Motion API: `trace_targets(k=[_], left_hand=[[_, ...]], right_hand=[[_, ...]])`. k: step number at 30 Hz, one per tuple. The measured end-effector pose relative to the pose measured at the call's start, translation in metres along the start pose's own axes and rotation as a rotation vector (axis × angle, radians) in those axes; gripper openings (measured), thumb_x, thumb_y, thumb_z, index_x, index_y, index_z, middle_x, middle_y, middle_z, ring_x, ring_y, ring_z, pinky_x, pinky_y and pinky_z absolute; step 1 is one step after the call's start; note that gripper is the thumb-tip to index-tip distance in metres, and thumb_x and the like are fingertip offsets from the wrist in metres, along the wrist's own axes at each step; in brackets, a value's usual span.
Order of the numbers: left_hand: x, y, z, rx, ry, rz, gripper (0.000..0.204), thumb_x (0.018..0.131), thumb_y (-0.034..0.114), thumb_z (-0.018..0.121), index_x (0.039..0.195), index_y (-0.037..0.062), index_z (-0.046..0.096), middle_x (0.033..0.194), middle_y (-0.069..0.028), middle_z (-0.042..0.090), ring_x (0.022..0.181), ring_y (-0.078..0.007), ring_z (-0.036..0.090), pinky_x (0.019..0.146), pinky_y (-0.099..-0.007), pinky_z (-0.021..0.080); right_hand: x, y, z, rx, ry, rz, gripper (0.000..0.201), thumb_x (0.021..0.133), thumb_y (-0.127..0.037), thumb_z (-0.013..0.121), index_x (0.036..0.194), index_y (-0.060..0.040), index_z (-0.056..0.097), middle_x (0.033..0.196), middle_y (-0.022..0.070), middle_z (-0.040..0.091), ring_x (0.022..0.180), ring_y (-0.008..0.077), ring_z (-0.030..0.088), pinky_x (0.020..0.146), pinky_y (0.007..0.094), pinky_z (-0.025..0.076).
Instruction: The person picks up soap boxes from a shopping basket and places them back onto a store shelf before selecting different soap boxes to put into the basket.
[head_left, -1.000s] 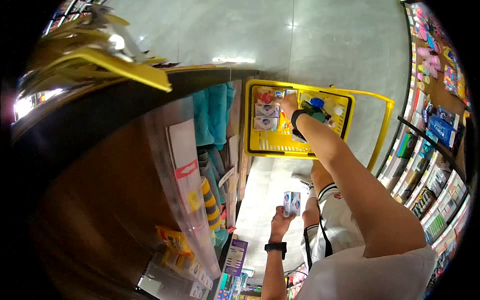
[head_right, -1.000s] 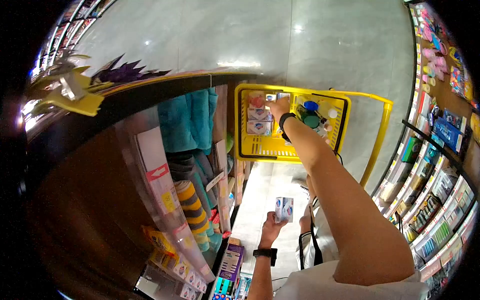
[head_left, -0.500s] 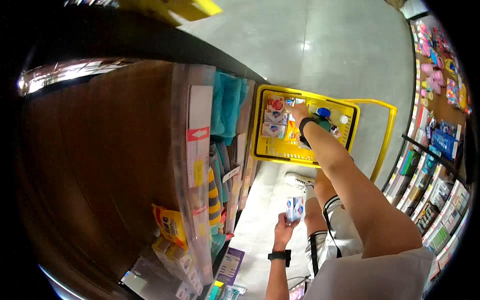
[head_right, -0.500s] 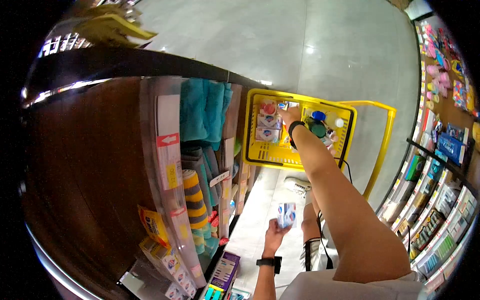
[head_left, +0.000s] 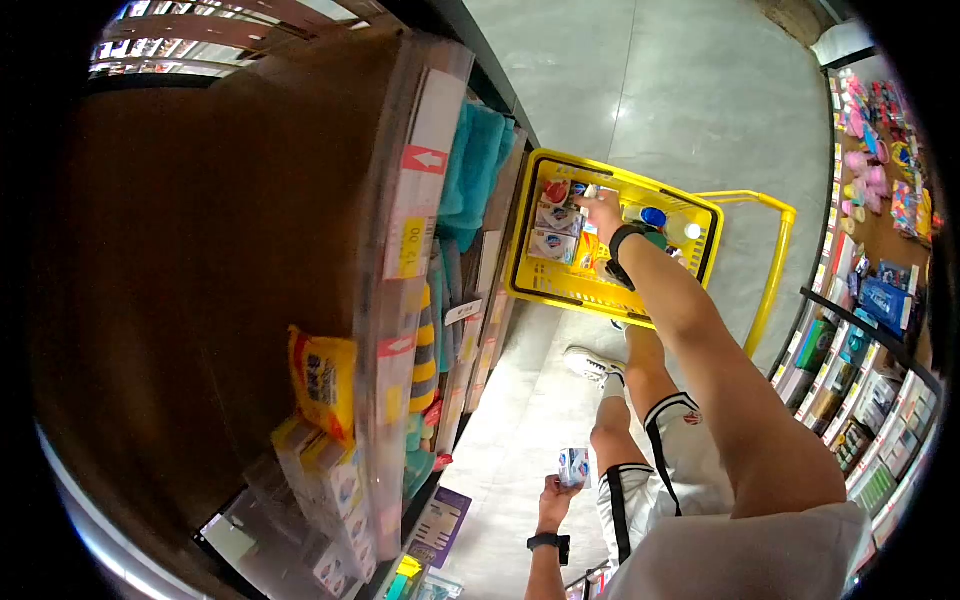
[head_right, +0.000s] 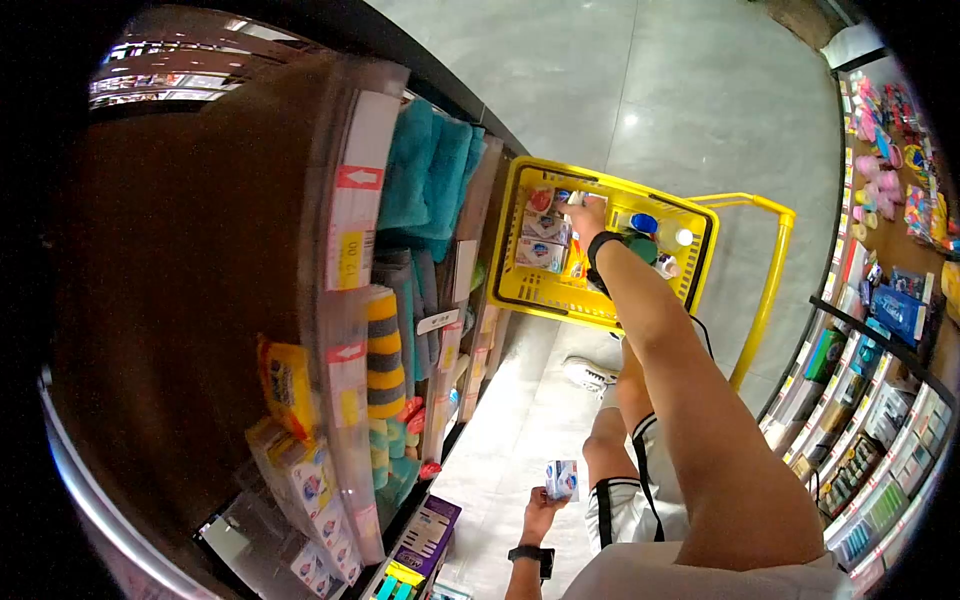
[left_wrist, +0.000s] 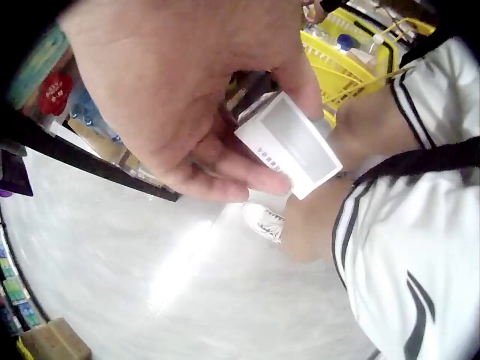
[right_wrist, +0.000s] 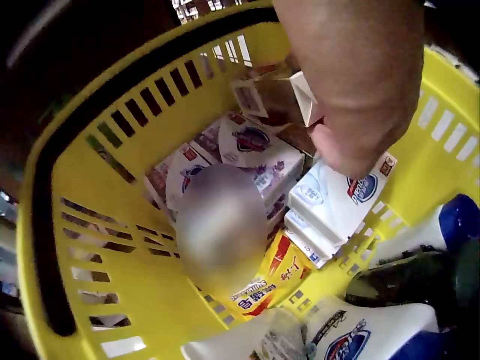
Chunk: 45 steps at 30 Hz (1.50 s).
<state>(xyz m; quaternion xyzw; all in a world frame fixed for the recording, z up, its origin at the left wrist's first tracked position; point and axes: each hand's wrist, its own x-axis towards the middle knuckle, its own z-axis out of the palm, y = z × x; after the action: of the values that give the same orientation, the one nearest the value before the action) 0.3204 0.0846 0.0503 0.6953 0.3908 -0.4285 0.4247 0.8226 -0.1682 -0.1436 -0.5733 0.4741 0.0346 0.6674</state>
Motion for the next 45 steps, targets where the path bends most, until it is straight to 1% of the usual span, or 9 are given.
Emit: trace_targets(k=[5,12,15,17,27,33,35,39,45], left_hand=[[0.002,0.004,-0.016,0.063,-0.01,0.058,0.058,0.073,0.035,0.078,0.109,0.0001,0.049,0.091,-0.0115,0.066,0.084,-0.0199,0.064,0.075,-0.0317,0.049],[-0.023,0.053,-0.046,0.047,0.05,0.27,0.059,0.071,0.04,0.077,0.108,0.003,0.049,0.096,-0.0174,0.066,0.095,-0.0302,0.063,0.084,-0.0385,0.048],[-0.031,0.049,-0.065,0.14,0.034,0.232,0.075,0.069,0.047,0.074,0.121,0.0006,0.046,0.113,-0.0242,0.061,0.108,-0.0369,0.058,0.092,-0.0421,0.046],[-0.046,0.049,-0.075,0.278,0.129,0.224,0.084,0.066,0.049,0.071,0.128,-0.002,0.045,0.119,-0.026,0.058,0.113,-0.0366,0.056,0.095,-0.0433,0.045],[-0.095,-0.029,-0.076,0.015,0.35,0.027,0.075,0.062,0.038,0.075,0.122,0.0021,0.049,0.112,-0.0236,0.063,0.106,-0.0383,0.06,0.09,-0.0435,0.048],[-0.113,-0.097,-0.005,-0.286,0.45,-0.049,0.071,0.061,0.04,0.077,0.115,0.0001,0.051,0.108,-0.0249,0.063,0.104,-0.0395,0.059,0.088,-0.0439,0.047],[-0.1,-0.132,0.036,-0.509,0.464,-0.114,0.07,0.061,0.036,0.08,0.113,0.0,0.051,0.101,-0.0225,0.065,0.096,-0.0358,0.064,0.083,-0.0424,0.05],[-0.111,-0.166,0.108,-0.63,0.441,-0.2,0.048,0.062,0.029,0.082,0.09,-0.0052,0.062,0.079,-0.0155,0.067,0.067,-0.0241,0.067,0.062,-0.0376,0.052],[-0.14,-0.174,0.161,-0.878,0.273,-0.215,0.037,0.064,0.024,0.079,0.086,-0.0031,0.067,0.076,-0.0132,0.068,0.061,-0.0222,0.066,0.058,-0.0353,0.052]], right_hand=[[-0.061,-0.021,-0.068,0.142,-0.472,0.149,0.038,0.077,-0.024,0.07,0.11,-0.0111,0.054,0.097,0.0035,0.056,0.086,0.0145,0.053,0.07,0.0327,0.044],[-0.213,-0.092,-0.174,0.043,-0.566,0.221,0.026,0.078,-0.013,0.063,0.103,-0.0125,0.058,0.077,-0.0016,0.061,0.06,0.0093,0.056,0.047,0.0246,0.044],[-0.199,-0.099,-0.226,-0.32,-0.836,0.249,0.035,0.076,-0.003,0.063,0.11,-0.0105,0.054,0.09,0.0033,0.063,0.076,0.0131,0.063,0.064,0.0264,0.051],[-0.26,-0.139,-0.223,-0.181,-0.609,0.246,0.041,0.075,0.003,0.062,0.113,-0.0086,0.052,0.092,0.005,0.062,0.08,0.0161,0.064,0.067,0.0292,0.053],[-0.403,-0.236,-0.141,-0.451,-1.386,0.166,0.07,0.065,0.01,0.068,0.129,-0.0044,0.046,0.113,0.0051,0.057,0.104,0.0201,0.057,0.091,0.0328,0.045],[-0.612,-0.349,-0.048,-0.753,-2.045,-0.579,0.052,0.067,-0.014,0.083,0.11,-0.002,0.055,0.103,0.0038,0.058,0.1,0.016,0.056,0.091,0.0289,0.042],[-0.675,-0.386,-0.024,-0.87,-2.112,-1.165,0.05,0.067,-0.018,0.083,0.106,-0.0007,0.057,0.095,0.0056,0.057,0.094,0.0155,0.056,0.083,0.0275,0.044],[-0.764,-0.415,0.018,-0.718,-2.082,-1.675,0.042,0.07,-0.018,0.079,0.101,0.0001,0.058,0.084,0.0054,0.052,0.071,0.0118,0.049,0.063,0.0255,0.041],[-0.804,-0.391,0.096,-0.877,-1.93,-1.668,0.035,0.073,-0.015,0.076,0.097,0.0007,0.056,0.074,0.0009,0.043,0.068,0.0092,0.04,0.058,0.0265,0.035]])
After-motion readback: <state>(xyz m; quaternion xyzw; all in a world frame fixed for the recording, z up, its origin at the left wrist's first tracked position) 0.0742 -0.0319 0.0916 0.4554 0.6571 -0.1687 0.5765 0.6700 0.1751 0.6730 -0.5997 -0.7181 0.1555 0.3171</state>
